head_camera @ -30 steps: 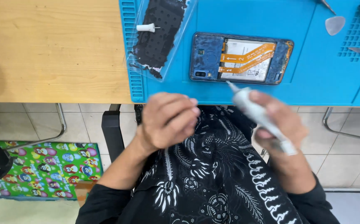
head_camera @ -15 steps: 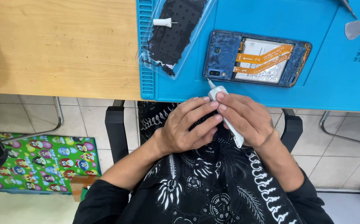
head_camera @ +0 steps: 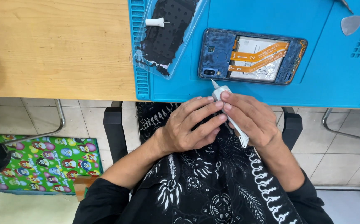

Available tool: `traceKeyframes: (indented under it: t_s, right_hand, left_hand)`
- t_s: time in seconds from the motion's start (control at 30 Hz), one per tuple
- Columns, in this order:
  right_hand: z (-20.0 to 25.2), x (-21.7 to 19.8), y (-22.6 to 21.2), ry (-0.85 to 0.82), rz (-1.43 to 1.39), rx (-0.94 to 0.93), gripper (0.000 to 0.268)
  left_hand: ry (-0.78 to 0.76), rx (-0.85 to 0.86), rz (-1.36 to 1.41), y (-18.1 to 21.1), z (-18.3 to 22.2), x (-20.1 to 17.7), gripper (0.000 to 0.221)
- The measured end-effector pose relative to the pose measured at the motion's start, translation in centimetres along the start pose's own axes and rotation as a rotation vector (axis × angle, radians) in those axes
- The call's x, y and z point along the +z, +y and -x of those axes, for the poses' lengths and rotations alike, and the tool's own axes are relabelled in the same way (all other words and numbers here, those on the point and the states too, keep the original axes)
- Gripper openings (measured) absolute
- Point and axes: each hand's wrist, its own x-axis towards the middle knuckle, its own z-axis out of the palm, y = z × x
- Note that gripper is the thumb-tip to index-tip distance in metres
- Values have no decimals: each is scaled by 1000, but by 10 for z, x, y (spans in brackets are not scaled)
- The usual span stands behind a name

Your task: Technician unscrewing internal components and applying adhesive to the frame of a smartphone for reassembly.

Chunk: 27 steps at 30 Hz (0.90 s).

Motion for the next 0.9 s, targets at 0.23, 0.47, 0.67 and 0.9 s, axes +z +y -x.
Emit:
traceKeyframes:
  t_s: [0.23, 0.47, 0.67, 0.9]
  right_hand:
    - [3, -7, -3, 5, 17, 23, 32]
    - [14, -13, -2, 7, 26, 29, 32]
    - [17, -14, -1, 82, 45, 14, 31]
    - [22, -20, -2, 90, 64, 29, 32]
  left_hand:
    - [-33, 3, 5, 3, -2, 4, 28]
    - [-72, 15, 19, 4, -6, 9, 29]
    - [-86, 25, 27, 5, -8, 14, 28]
    - [-112, 40, 32, 7, -11, 18, 28]
